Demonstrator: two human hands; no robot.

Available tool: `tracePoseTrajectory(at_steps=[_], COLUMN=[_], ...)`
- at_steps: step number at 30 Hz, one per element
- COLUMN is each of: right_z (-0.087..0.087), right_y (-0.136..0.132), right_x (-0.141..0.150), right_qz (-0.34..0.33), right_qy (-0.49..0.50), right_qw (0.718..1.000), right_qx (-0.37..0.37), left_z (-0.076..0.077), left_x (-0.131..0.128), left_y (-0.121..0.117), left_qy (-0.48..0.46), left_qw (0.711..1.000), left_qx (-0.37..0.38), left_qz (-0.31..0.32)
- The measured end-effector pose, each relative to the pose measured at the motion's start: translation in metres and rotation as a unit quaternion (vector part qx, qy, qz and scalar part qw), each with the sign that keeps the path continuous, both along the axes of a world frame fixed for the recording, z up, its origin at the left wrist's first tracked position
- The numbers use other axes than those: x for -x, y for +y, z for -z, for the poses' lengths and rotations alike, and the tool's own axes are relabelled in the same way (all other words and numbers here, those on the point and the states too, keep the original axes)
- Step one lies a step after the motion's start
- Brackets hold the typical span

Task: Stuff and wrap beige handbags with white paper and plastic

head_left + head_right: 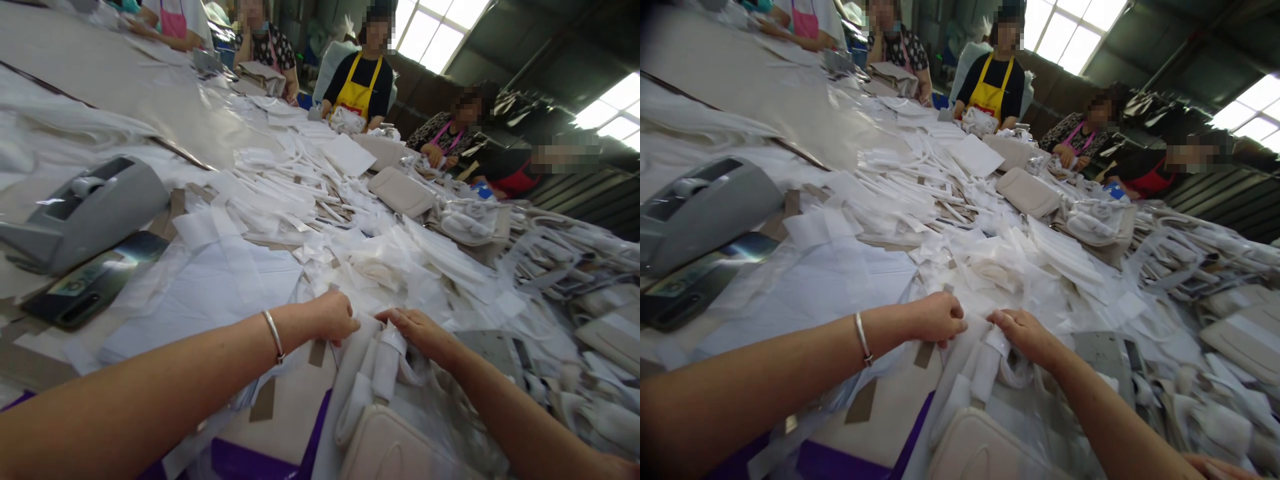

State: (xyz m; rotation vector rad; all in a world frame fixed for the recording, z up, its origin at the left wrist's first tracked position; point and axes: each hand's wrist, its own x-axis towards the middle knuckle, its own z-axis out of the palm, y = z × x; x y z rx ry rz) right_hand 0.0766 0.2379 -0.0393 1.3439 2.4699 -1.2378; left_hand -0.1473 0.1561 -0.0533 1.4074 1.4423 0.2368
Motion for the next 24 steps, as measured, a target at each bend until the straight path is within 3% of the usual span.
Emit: tracePoseTrajectory(at_steps=[3, 8, 15, 24], right_z=[-0.002, -0.002, 0.002, 0.011], right_y=[-0.001, -0.008, -0.02, -0.019], right_x=[-0.005, -0.008, -0.006, 0.001], right_qz=[0.004, 0.022, 0.099, 0.082], right_qy=[0.023, 0.04, 0.064, 0.033], right_qw=[1.0, 0.998, 0.991, 0.993], right_qx=[-0.012, -0.042, -0.061, -0.082], left_z=[0.0, 0.003, 0.012, 0.011], left_x=[-0.005, -0.026, -0.038, -0.044], left_y=[-0.023, -0.045, -0.042, -0.038], left_qy=[0.032, 0.072, 0.047, 0.098], left_qw=[0.999, 0.996, 0.997, 0.993], left_qx=[0.013, -0.055, -0.055, -0.057], left_qz=[0.015, -0.015, -0.011, 0.035])
